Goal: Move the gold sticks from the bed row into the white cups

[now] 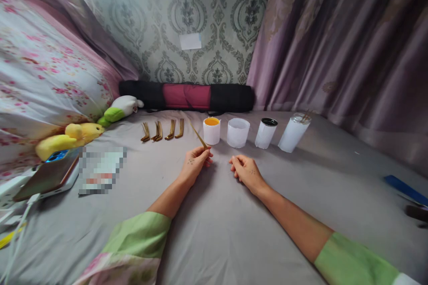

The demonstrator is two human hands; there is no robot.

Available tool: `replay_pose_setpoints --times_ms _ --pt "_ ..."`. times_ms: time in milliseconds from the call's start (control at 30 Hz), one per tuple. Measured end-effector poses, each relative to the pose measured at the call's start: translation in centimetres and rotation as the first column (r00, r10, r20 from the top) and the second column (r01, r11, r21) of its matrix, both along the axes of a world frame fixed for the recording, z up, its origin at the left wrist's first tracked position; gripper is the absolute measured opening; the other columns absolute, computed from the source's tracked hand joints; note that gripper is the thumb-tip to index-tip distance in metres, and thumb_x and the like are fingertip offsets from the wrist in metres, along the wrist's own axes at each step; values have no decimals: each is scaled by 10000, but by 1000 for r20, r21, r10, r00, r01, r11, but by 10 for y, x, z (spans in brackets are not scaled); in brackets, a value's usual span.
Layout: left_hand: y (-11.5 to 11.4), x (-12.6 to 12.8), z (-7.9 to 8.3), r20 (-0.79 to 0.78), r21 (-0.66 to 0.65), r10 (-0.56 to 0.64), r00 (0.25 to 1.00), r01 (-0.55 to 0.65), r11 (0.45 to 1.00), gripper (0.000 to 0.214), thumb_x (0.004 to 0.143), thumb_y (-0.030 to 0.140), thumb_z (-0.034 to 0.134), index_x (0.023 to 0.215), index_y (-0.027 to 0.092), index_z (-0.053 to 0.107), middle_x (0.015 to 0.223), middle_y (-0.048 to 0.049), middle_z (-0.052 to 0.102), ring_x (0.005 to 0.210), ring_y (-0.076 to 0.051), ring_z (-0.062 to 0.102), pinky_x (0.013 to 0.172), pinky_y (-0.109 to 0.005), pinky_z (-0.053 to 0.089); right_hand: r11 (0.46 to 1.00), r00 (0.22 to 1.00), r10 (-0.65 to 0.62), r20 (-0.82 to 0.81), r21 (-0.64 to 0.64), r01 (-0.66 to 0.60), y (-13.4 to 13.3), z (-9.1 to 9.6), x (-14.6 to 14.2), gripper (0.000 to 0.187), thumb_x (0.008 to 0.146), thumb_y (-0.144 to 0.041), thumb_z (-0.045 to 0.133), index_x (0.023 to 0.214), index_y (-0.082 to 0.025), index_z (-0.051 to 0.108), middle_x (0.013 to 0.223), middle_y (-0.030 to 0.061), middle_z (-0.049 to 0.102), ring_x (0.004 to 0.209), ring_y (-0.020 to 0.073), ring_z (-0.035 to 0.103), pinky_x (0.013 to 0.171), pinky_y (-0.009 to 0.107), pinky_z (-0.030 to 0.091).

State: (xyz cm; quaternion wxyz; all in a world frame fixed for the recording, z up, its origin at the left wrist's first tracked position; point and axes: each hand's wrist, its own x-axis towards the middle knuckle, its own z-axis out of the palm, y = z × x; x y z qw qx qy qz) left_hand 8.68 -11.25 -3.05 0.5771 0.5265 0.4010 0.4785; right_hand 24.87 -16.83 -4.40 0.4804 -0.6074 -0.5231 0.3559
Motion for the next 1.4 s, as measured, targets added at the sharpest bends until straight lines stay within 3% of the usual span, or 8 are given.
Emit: replay_pose_setpoints --times_ms 467,667,933,1133,1400 --pt "1 0 -5 -189 226 57 980 -13 974 344 713 348 516 963 128 600 708 -36 572 559 -101 530 451 -195 404 1000 1000 15 -17 11 -14 0 -2 2 342 766 -430 393 813 -140 567 609 5 523 398 51 437 303 132 300" --pt "-1 -1 -8 -264 325 115 958 -24 945 314 725 337 503 965 173 620 733 -31 596 576 -106 539 528 -212 428 1000 998 11 -61 -1 -11 -2 2 0 323 759 -430 407 797 -147 559 602 -4 514 386 45 424 300 130 293" --pt "-3 -3 -6 -382 482 197 903 12 876 271 756 322 482 958 223 633 810 -39 606 626 -123 529 633 -235 416 1000 995 13 -97 21 -11 -4 7 0 320 754 -432 417 823 -153 557 607 -10 508 390 45 423 297 132 299" --pt "-9 -3 -1 -468 616 278 839 85 783 284 802 300 412 973 223 626 803 -47 585 652 -125 513 633 -219 383 999 994 20 -112 48 -14 -5 9 0 337 744 -449 421 837 -153 553 606 -9 510 398 52 428 305 143 312" --pt "-13 -3 1 -599 629 304 741 200 751 308 834 274 346 1020 235 589 907 -62 579 752 -138 516 681 -230 374 996 996 20 -93 93 -11 -6 11 0 330 761 -429 416 877 -149 546 631 9 519 426 65 443 316 146 323"
